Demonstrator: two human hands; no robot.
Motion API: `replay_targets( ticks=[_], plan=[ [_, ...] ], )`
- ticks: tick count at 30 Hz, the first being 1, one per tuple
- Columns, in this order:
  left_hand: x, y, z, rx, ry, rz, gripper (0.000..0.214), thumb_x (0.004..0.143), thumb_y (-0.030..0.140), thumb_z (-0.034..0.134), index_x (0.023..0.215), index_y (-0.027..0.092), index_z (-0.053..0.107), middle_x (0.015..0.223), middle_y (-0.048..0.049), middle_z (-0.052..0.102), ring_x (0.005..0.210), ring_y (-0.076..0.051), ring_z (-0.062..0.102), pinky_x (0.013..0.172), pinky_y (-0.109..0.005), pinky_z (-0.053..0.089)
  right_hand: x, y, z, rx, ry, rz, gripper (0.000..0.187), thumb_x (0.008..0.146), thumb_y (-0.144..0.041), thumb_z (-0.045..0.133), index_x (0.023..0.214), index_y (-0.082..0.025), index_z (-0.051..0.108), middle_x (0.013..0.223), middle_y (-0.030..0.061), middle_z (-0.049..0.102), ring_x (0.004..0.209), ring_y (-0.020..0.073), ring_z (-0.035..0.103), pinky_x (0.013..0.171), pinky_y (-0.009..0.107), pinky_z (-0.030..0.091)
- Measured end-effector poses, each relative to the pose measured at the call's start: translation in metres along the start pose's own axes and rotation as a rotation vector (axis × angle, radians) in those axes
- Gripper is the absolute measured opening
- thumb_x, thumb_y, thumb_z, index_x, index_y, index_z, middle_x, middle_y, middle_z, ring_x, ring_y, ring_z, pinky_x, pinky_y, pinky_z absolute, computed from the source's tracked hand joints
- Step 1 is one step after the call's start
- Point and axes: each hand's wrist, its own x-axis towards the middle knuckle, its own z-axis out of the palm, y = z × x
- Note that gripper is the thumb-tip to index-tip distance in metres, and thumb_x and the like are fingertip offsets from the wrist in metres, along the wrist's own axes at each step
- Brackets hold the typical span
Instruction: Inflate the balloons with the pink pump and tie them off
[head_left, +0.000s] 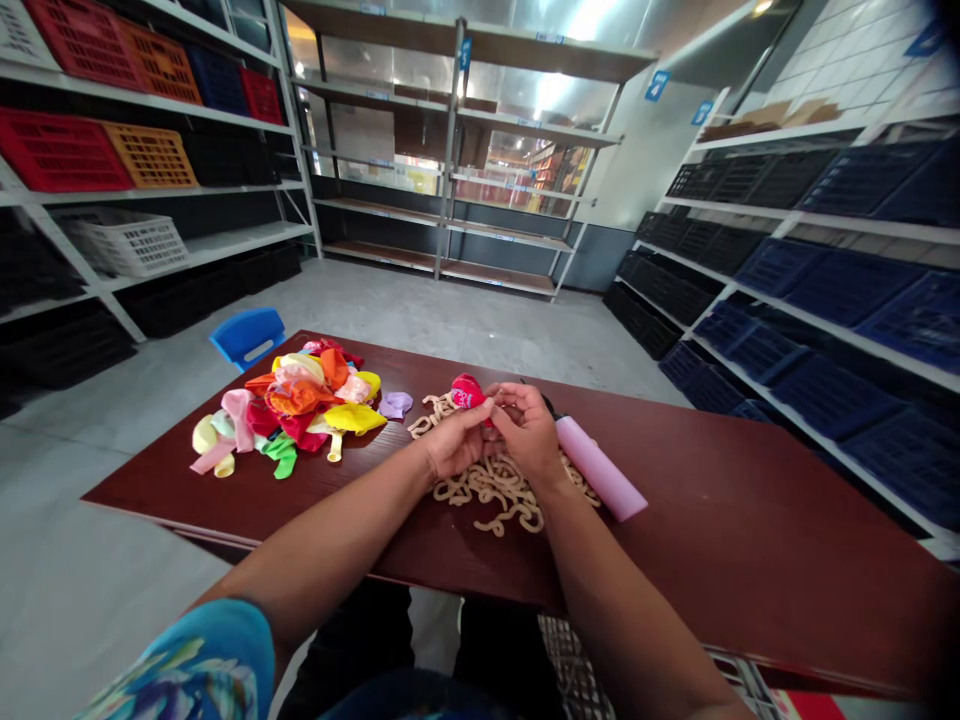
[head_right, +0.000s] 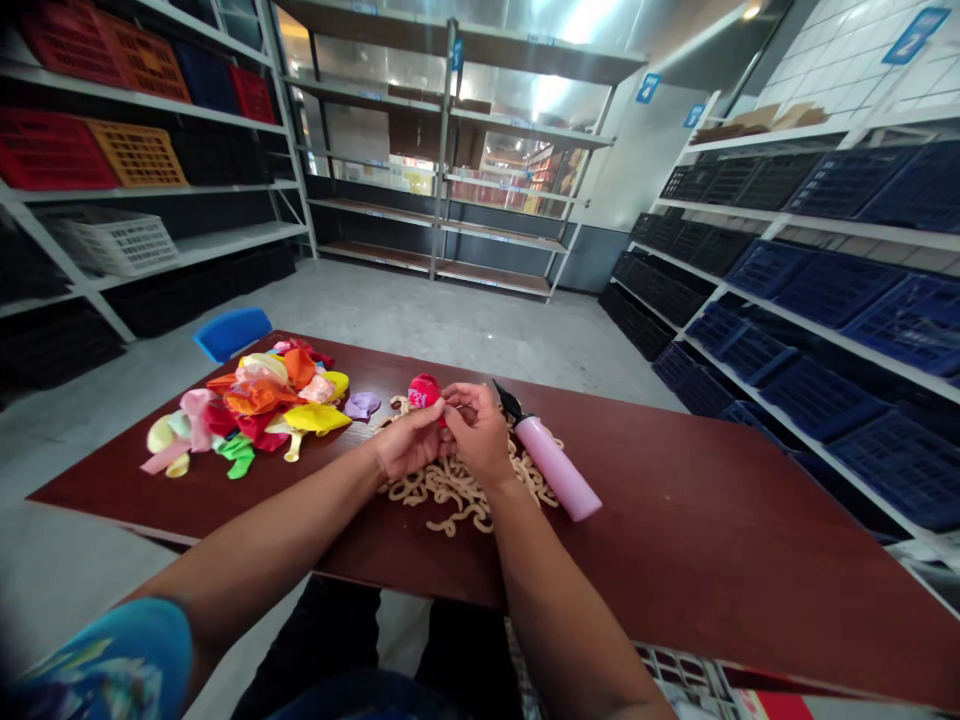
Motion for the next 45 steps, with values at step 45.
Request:
replay_targets(
  ticks=[45],
  plan=[
    [0.016,0.046,-0.045,-0.459,0.344,0.436,0.016,0.081,0.001,0.047,0.087,0.013,0.055,0.079,-0.0034,0.063,0.065,-0.009,0.060,0.071,-0.027,0.050,-0.068,-0.029,-0.073,-1.456,-0.230,-0.257,0.045,0.084,-0.041,0.047,0.122,-0.019,0.046,0.116,0.0114,0.053,0.102,0.0244,0.051,0.083,0.037,0.043]
  ],
)
